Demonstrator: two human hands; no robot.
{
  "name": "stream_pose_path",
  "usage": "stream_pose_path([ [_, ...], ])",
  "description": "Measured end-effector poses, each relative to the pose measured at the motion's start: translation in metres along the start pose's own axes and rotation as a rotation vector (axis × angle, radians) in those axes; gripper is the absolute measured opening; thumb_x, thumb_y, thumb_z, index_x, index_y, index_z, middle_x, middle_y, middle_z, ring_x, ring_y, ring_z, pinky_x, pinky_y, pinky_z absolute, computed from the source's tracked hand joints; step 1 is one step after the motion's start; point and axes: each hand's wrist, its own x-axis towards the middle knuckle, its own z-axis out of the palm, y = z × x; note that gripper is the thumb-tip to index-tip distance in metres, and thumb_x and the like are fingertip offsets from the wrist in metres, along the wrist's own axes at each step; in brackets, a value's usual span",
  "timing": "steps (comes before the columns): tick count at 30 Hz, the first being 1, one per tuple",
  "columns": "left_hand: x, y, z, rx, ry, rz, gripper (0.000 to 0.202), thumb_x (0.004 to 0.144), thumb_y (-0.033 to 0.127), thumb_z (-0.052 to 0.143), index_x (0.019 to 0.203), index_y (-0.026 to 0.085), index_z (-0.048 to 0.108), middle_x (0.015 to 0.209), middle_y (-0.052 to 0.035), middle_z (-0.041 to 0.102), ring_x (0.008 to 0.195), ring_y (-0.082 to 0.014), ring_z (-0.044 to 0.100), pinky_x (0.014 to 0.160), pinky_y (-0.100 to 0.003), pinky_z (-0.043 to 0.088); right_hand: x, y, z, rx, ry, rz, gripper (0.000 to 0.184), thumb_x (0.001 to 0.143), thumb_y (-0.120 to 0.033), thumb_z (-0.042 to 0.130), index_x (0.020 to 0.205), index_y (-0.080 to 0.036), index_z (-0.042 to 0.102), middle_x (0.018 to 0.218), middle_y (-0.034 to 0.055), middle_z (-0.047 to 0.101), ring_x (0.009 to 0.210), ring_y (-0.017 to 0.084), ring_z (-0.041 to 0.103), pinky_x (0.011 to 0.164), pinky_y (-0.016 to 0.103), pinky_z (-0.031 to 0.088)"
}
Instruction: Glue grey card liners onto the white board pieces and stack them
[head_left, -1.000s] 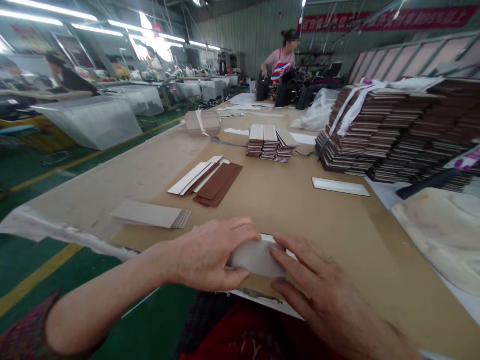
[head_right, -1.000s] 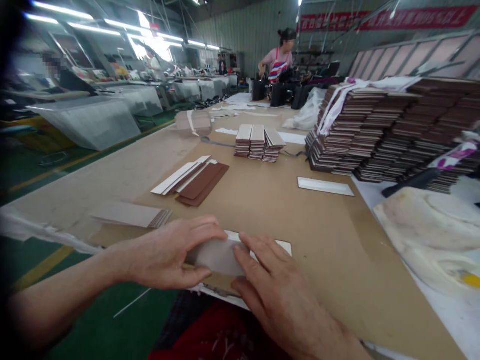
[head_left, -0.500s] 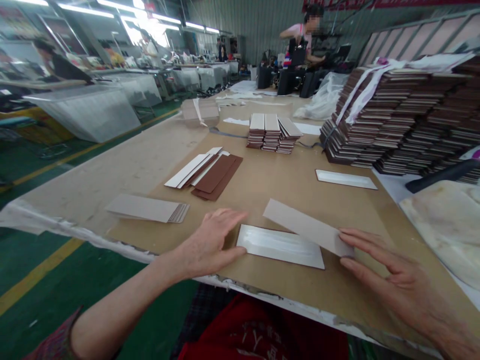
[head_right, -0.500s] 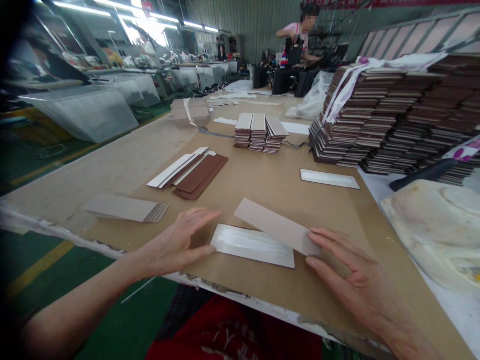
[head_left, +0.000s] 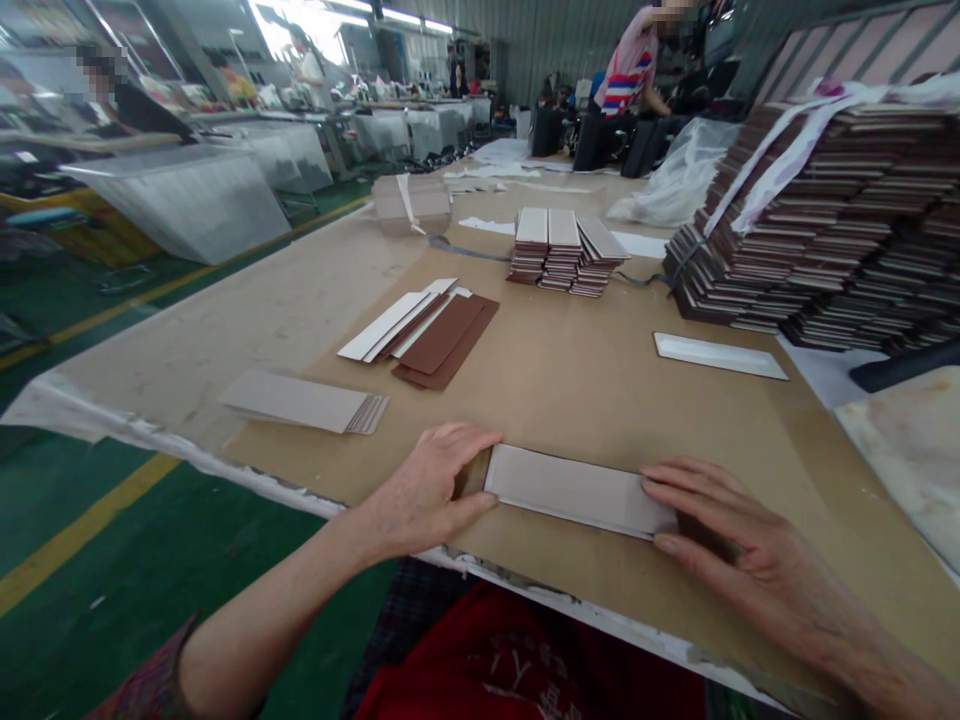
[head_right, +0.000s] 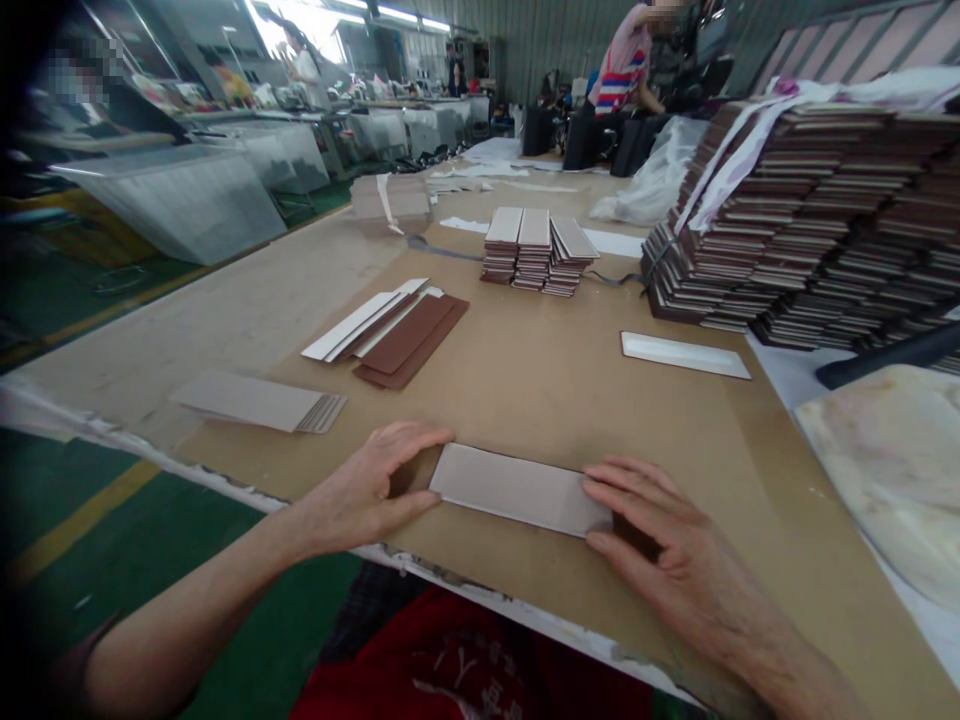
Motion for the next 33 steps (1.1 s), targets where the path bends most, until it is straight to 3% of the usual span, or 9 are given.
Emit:
stream_pose_path([
  [29, 0.003, -0.004, 0.004, -0.022, 0.065, 0.071, 0.05, 0.087, 0.029, 0.065, 0.134, 0.019, 0.051, 0.131, -0.0085, 0.06, 0.126, -0.0244, 0.049, 0.109, -0.048, 0.037, 0.005, 0.007, 0.011, 0.031, -0.058, -0.021, 0.041, 0.091, -0.04, 0.062, 0.131, -0.035, 0.059, 0.135, 0.0011, 0.06, 0.133, 0.028, 0.046, 0.106, 0.06, 0.046],
  [33, 0.003, -0.003, 0.004, 0.006, 0.039, 0.105, 0.04, 0.09, 0.028, 0.062, 0.129, 0.023, 0.056, 0.132, -0.0063, 0.06, 0.125, -0.0241, 0.05, 0.108, -0.048, 0.037, 0.006, 0.005, 0.01, 0.023, -0.051, -0.041, 0.04, 0.092, -0.036, 0.062, 0.131, -0.033, 0.059, 0.134, 0.0019, 0.061, 0.133, 0.028, 0.047, 0.105, 0.06, 0.046],
])
